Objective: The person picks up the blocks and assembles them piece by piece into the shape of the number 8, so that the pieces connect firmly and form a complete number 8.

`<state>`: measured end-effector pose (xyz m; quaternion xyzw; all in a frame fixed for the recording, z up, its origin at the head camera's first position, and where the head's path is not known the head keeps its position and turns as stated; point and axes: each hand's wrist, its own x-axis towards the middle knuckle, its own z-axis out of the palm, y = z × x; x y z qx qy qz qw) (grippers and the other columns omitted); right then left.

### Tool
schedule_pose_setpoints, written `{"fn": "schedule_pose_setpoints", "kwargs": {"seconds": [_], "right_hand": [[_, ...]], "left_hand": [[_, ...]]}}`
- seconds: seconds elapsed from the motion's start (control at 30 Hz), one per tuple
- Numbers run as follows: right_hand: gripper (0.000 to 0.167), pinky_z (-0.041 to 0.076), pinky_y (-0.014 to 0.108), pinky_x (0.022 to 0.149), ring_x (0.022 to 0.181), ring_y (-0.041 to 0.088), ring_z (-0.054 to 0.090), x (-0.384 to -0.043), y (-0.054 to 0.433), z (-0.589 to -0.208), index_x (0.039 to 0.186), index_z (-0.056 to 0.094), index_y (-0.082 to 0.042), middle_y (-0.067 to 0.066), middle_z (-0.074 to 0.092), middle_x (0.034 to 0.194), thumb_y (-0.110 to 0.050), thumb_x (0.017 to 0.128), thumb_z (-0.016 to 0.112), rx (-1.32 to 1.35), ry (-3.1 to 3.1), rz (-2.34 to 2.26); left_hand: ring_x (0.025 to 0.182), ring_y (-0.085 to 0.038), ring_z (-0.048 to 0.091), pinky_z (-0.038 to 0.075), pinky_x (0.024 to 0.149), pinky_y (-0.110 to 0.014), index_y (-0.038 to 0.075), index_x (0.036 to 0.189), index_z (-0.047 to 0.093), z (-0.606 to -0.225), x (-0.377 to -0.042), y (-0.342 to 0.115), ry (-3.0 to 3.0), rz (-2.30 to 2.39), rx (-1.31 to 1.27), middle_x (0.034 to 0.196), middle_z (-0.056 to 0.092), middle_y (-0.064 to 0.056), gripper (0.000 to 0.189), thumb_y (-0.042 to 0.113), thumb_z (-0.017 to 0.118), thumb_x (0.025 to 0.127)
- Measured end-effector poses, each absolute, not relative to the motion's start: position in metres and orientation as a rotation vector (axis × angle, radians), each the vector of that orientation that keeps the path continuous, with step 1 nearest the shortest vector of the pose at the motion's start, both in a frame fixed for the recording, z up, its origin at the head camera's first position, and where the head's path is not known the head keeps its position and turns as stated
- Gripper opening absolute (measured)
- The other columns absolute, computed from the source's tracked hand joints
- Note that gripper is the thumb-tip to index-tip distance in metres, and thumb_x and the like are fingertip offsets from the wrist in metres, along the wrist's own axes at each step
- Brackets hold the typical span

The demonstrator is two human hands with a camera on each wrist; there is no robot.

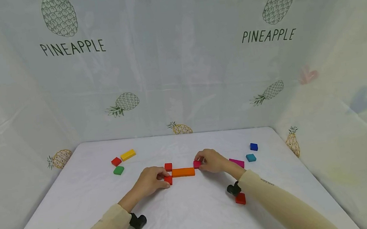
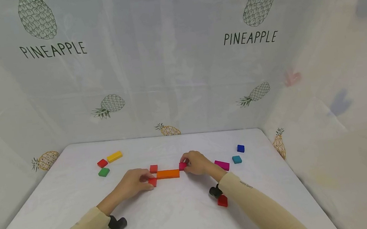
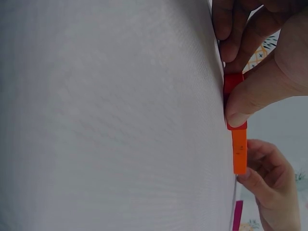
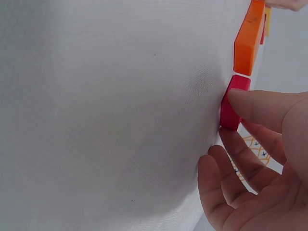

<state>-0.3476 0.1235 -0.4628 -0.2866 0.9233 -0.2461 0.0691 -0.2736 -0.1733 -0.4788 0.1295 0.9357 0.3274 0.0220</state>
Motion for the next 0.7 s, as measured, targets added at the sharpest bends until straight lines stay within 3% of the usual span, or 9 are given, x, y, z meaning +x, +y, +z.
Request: {"fn": "schedule_pose_setpoints", "kwargs": {"seconds": [0.7], "right_hand": [[0.035, 0.055, 0.042, 0.092, 0.099, 0.027, 0.059, -0.3399, 0.1256, -0.4549, 0.128, 0.069, -0.005, 0.014, 0.068, 0.117, -0.01, 0.095, 0.079, -0.861, 2.77, -0.759]], "left_hand": [[0.086, -0.016, 0.054, 0.047, 0.082, -0.035, 0.019, 0.1, 0.079, -0.4763, -0.2727, -0.1722, 2.912, 1.007, 0.424, 0.088, 0.065, 0.005, 0.022, 0.017, 0.093, 0.083]]}}
